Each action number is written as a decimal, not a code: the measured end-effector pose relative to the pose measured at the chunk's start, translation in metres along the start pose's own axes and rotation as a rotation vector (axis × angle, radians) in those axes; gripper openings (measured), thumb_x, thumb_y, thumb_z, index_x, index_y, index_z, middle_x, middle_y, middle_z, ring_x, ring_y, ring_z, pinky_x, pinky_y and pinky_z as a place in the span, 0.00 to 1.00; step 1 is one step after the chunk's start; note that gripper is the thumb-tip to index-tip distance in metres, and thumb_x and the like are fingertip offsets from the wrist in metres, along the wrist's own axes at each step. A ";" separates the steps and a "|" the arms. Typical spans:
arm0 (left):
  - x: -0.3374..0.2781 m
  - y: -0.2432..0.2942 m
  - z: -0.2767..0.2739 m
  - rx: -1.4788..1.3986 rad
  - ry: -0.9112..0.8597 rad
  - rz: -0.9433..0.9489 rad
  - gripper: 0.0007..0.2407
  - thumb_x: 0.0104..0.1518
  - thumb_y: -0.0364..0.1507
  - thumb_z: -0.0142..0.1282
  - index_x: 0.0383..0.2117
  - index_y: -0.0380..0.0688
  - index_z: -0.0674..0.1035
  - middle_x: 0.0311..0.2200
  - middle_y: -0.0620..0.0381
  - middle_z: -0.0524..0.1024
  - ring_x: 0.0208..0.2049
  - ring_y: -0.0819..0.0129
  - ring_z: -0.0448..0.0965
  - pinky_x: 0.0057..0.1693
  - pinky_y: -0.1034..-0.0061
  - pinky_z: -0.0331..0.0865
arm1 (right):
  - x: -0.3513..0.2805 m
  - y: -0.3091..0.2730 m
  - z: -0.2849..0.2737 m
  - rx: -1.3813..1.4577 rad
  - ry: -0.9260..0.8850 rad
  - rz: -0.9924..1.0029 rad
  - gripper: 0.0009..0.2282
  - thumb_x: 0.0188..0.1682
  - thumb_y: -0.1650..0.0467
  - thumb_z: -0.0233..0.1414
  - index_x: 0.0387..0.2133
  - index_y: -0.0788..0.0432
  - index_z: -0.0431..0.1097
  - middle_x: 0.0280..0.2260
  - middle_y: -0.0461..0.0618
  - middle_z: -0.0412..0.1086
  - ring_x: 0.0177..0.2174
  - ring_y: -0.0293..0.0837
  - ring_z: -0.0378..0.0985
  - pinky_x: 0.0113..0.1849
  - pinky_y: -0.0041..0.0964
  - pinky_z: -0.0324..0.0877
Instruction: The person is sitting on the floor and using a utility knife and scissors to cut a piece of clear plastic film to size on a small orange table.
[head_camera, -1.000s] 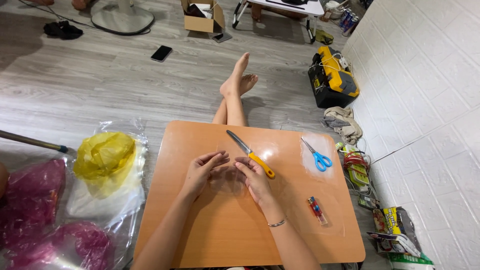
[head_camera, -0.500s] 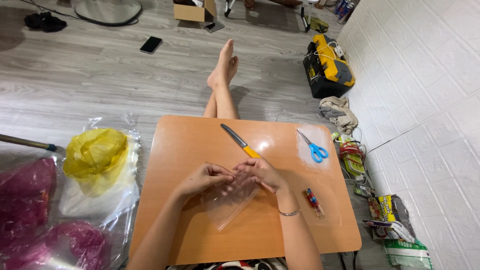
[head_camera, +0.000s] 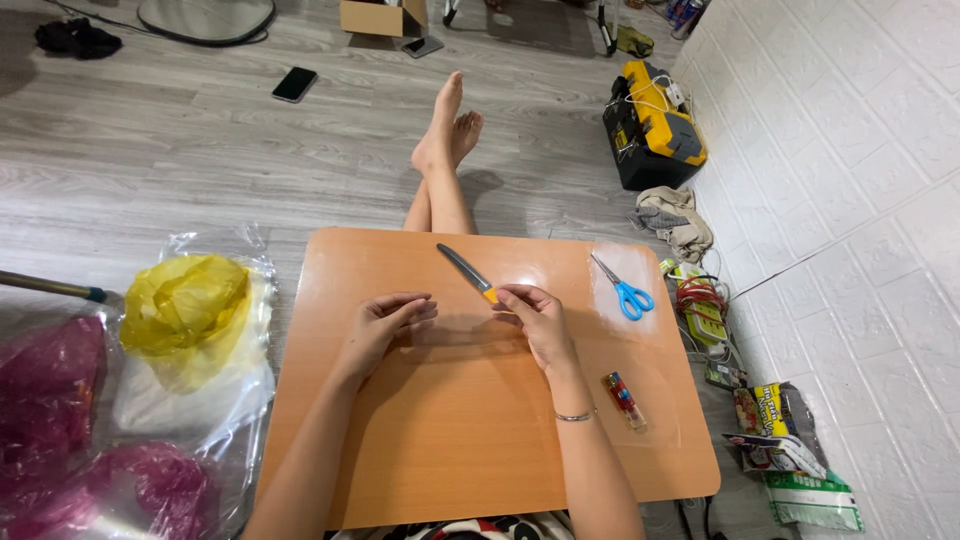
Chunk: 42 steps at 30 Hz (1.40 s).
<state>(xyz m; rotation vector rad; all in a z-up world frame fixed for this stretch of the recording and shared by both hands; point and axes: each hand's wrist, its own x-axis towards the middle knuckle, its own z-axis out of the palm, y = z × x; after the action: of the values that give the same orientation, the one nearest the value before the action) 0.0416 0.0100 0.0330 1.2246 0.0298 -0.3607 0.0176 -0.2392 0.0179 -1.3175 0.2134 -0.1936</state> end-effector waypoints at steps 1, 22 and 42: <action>0.001 -0.001 0.000 -0.039 0.018 -0.004 0.11 0.56 0.25 0.64 0.43 0.33 0.84 0.38 0.42 0.85 0.36 0.60 0.85 0.44 0.68 0.82 | 0.000 0.000 0.000 0.014 0.004 -0.003 0.06 0.47 0.75 0.63 0.36 0.65 0.79 0.30 0.53 0.78 0.31 0.47 0.84 0.36 0.40 0.82; 0.002 -0.004 0.003 -0.138 0.095 0.035 0.09 0.58 0.24 0.63 0.40 0.28 0.83 0.34 0.35 0.83 0.35 0.52 0.86 0.44 0.62 0.82 | 0.003 0.007 -0.001 0.028 0.050 -0.009 0.06 0.48 0.74 0.62 0.35 0.64 0.79 0.29 0.55 0.79 0.30 0.46 0.85 0.35 0.39 0.83; 0.004 -0.008 0.001 -0.150 0.086 0.047 0.10 0.58 0.24 0.62 0.40 0.25 0.82 0.34 0.30 0.82 0.34 0.48 0.86 0.44 0.59 0.82 | 0.001 0.006 0.000 0.035 0.062 -0.009 0.05 0.48 0.74 0.61 0.35 0.64 0.79 0.29 0.55 0.79 0.30 0.47 0.85 0.33 0.40 0.83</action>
<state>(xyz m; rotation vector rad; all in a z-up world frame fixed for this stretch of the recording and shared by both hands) 0.0434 0.0059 0.0251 1.0900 0.1006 -0.2600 0.0190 -0.2380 0.0124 -1.2793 0.2556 -0.2449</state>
